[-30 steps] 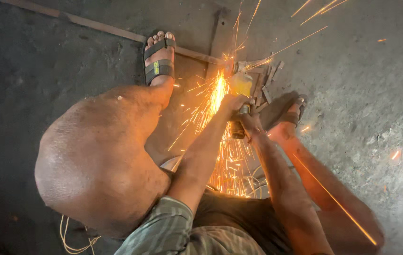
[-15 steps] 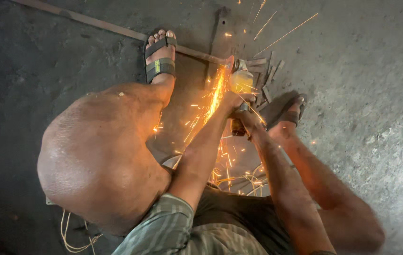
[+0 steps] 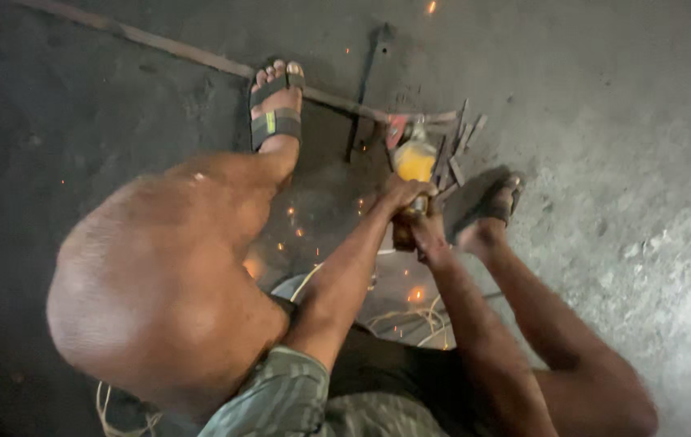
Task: The person uses an angle grinder to cut a long metal bar into short segments. They repeatedly position the bar, cut it, and set the cut pieces aside on the floor.
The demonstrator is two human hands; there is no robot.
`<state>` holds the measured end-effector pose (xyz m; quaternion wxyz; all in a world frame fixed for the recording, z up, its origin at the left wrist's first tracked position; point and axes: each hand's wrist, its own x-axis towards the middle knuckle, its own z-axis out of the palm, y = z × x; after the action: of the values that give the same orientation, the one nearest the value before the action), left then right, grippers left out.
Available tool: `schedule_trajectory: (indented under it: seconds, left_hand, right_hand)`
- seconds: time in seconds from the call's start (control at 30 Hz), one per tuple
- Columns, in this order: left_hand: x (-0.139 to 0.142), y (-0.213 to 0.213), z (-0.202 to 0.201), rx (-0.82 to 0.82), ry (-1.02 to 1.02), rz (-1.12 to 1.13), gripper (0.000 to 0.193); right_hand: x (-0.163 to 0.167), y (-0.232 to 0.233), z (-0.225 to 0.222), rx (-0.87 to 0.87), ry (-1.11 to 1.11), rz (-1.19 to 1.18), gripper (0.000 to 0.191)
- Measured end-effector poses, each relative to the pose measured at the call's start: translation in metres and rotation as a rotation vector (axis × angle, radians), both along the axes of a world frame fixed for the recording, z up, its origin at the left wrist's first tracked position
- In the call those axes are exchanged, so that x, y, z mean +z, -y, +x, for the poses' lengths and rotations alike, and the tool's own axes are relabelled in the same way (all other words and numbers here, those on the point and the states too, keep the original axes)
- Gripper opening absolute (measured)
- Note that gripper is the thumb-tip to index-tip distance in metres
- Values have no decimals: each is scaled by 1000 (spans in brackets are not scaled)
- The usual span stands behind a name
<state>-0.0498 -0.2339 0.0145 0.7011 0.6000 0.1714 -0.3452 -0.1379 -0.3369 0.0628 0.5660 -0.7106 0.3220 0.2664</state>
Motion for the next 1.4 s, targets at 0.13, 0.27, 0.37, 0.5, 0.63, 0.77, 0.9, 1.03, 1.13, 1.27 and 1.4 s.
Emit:
schedule_trajectory:
  seconds: [0.13, 0.27, 0.37, 0.5, 0.63, 0.77, 0.9, 1.03, 1.13, 1.27, 1.4]
  left_hand:
    - [29, 35, -10, -1, 415, 14, 71]
    - [49, 58, -5, -227, 339, -271, 77]
    - [27, 62, -1, -413, 400, 22, 72]
    - [-28, 61, 15, -459, 705, 711, 72]
    - [-58, 71, 58, -463, 779, 934, 99]
    - [-58, 86, 29, -476, 748, 917, 105]
    - [-52, 97, -54, -710, 725, 884, 103]
    - [-59, 72, -61, -563, 885, 749, 82]
    - [-69, -8, 6, -989, 884, 1161, 41]
    - [-67, -147, 74, -676, 877, 1264, 54]
    - [-48, -208, 86, -764, 769, 1199, 46]
  right_hand:
    - [31, 26, -12, -157, 178, -76, 62]
    - [137, 65, -24, -337, 152, 206, 61]
    - [206, 86, -60, -167, 372, 342, 47]
    - [238, 102, -91, -298, 392, 394, 53]
    - [242, 102, -94, -381, 354, 496, 60]
    - [237, 95, -88, -447, 300, 586, 68]
    - [235, 89, -96, -514, 244, 644, 76]
    - [234, 86, -107, -534, 287, 635, 78]
    - [229, 84, -111, -554, 307, 572, 81]
    - [229, 92, -112, -529, 315, 568, 82]
    - [241, 104, -116, -419, 171, 467, 81]
